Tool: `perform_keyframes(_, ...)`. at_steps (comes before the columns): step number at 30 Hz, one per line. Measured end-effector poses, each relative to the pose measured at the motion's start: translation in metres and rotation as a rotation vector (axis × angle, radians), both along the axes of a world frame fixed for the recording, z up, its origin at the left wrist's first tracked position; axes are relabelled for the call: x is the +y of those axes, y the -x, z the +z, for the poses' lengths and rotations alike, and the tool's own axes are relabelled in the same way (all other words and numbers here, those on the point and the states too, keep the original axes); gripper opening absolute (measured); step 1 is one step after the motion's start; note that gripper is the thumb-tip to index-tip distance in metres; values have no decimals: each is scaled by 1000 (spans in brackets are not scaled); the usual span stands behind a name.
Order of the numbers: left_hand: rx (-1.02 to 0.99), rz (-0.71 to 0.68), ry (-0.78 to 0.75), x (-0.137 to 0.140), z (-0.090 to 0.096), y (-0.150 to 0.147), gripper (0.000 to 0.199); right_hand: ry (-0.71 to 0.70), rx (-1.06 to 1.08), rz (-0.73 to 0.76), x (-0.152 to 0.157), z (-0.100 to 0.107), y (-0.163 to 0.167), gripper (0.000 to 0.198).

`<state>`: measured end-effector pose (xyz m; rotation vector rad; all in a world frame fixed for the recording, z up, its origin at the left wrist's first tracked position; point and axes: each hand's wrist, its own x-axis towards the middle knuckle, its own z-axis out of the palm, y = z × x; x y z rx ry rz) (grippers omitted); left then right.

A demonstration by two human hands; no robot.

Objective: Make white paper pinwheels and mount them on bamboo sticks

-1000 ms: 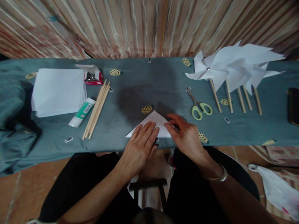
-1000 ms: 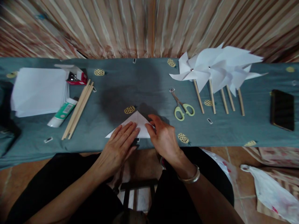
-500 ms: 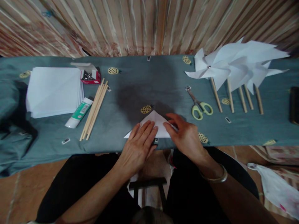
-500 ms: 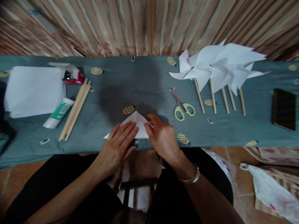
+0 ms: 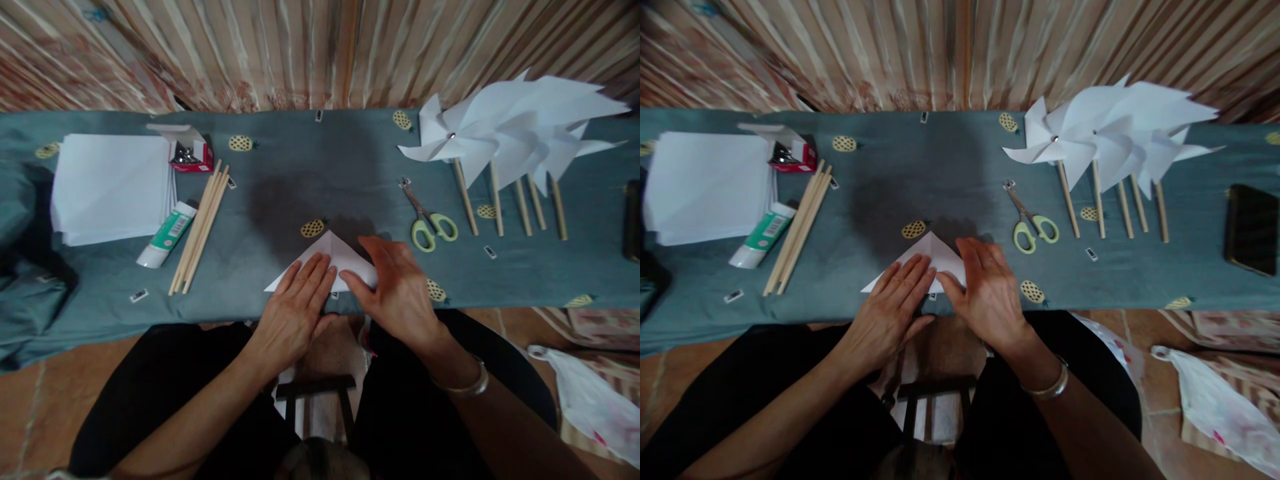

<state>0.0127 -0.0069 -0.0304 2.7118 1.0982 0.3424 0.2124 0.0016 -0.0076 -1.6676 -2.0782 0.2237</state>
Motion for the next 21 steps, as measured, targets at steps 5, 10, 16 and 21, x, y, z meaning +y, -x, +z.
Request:
perform_keyframes(5,50,2,-17,-2,-1,-1,68,10,60,24,-7,-10,4,60)
perform_keyframes(10,69,-4,-28,-2,-1,-3,70,17,73,16,-10,-16,3,62)
perform_keyframes(16,91,34,-45,-8,-1,8,68,53,76,-16,-20,-17,-16,62)
perform_keyframes(21,69,117,-41,-19,-3,34,68,36,88,-59,-28,-18,-36,59)
